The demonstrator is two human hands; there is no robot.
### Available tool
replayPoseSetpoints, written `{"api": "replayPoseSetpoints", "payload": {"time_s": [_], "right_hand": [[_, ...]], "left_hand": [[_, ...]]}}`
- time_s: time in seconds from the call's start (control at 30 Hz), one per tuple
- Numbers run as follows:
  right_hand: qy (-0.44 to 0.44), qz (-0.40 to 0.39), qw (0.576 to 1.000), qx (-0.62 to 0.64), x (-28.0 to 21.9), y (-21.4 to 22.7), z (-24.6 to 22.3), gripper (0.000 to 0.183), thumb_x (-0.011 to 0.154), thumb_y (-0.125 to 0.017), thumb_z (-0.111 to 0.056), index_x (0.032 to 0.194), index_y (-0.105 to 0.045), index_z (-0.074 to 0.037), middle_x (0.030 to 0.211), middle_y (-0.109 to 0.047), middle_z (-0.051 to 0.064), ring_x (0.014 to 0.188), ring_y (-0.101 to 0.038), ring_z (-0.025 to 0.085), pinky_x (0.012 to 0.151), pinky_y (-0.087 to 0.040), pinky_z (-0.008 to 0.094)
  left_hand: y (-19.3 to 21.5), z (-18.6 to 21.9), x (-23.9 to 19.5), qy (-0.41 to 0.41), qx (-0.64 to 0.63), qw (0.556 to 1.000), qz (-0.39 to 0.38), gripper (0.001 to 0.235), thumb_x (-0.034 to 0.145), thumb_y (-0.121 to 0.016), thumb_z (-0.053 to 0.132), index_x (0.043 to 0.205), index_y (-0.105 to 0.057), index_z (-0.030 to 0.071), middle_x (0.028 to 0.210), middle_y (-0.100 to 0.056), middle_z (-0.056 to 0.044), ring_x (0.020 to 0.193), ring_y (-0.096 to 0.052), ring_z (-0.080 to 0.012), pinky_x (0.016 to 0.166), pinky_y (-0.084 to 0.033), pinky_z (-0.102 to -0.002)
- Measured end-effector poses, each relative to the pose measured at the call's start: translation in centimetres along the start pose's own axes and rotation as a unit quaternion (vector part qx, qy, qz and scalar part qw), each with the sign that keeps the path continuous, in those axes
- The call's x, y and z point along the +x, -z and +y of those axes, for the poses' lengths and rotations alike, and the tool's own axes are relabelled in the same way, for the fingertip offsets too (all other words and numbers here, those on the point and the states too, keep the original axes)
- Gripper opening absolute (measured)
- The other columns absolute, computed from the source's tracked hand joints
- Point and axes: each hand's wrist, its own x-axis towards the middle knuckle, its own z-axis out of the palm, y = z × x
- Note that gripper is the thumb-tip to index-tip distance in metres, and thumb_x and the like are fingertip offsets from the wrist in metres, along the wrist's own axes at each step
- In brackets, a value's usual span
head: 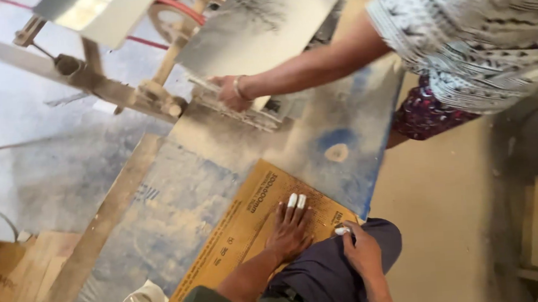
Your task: Applying a white adhesive or sealant paste to the edges and backs of decorative tiles using fingers protected by tape.
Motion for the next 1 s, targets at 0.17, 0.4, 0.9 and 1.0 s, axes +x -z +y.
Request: {"api": "replayPoseSetpoints", "payload": {"time_s": [0.17,0.4,0.9,1.0], "right_hand": [[-0.030,-0.030,0.997,-0.058,0.3,0.0,-1.0,0.041,0.090,-0.063,-0.034,0.129,-0.068,-0.023,0.105,-0.076,0.017,0.100,-0.072,0.038,0.087,-0.056,0.046],[0.023,-0.056,0.996,-0.065,1.7,-1.4,-1.5,0.053,0.089,-0.062,-0.034,0.140,-0.058,-0.019,0.127,-0.068,0.017,0.115,-0.065,0.037,0.098,-0.051,0.045],[0.133,0.007,0.989,0.060,2.6,-5.3,-1.6,0.043,0.094,-0.063,-0.024,0.133,-0.065,-0.007,0.138,-0.064,0.018,0.135,-0.054,0.036,0.112,-0.042,0.042],[0.104,-0.005,0.991,0.078,1.7,-4.9,-1.7,0.040,0.095,-0.061,-0.025,0.131,-0.067,-0.008,0.135,-0.066,0.017,0.132,-0.058,0.034,0.109,-0.044,0.041]], "left_hand": [[-0.7,-0.1,0.1,0.006,-0.033,0.999,-0.033,0.077,0.098,-0.050,0.050,0.159,-0.033,0.005,0.165,-0.026,-0.022,0.154,-0.014,-0.0435,0.121,-0.006,-0.065],[0.0,-0.5,0.3,0.009,-0.045,0.999,-0.002,0.078,0.094,-0.055,0.050,0.155,-0.038,0.005,0.163,-0.030,-0.023,0.153,-0.017,-0.0434,0.121,-0.009,-0.064],[-0.6,-0.1,0.1,0.017,-0.007,1.000,0.005,0.073,0.098,-0.048,0.052,0.155,-0.040,0.007,0.161,-0.036,-0.019,0.153,-0.020,-0.0402,0.123,-0.008,-0.061],[-1.0,0.0,-0.3,0.025,-0.013,0.999,-0.025,0.073,0.098,-0.047,0.052,0.156,-0.040,0.007,0.159,-0.038,-0.019,0.151,-0.021,-0.0402,0.123,-0.008,-0.061]]}}
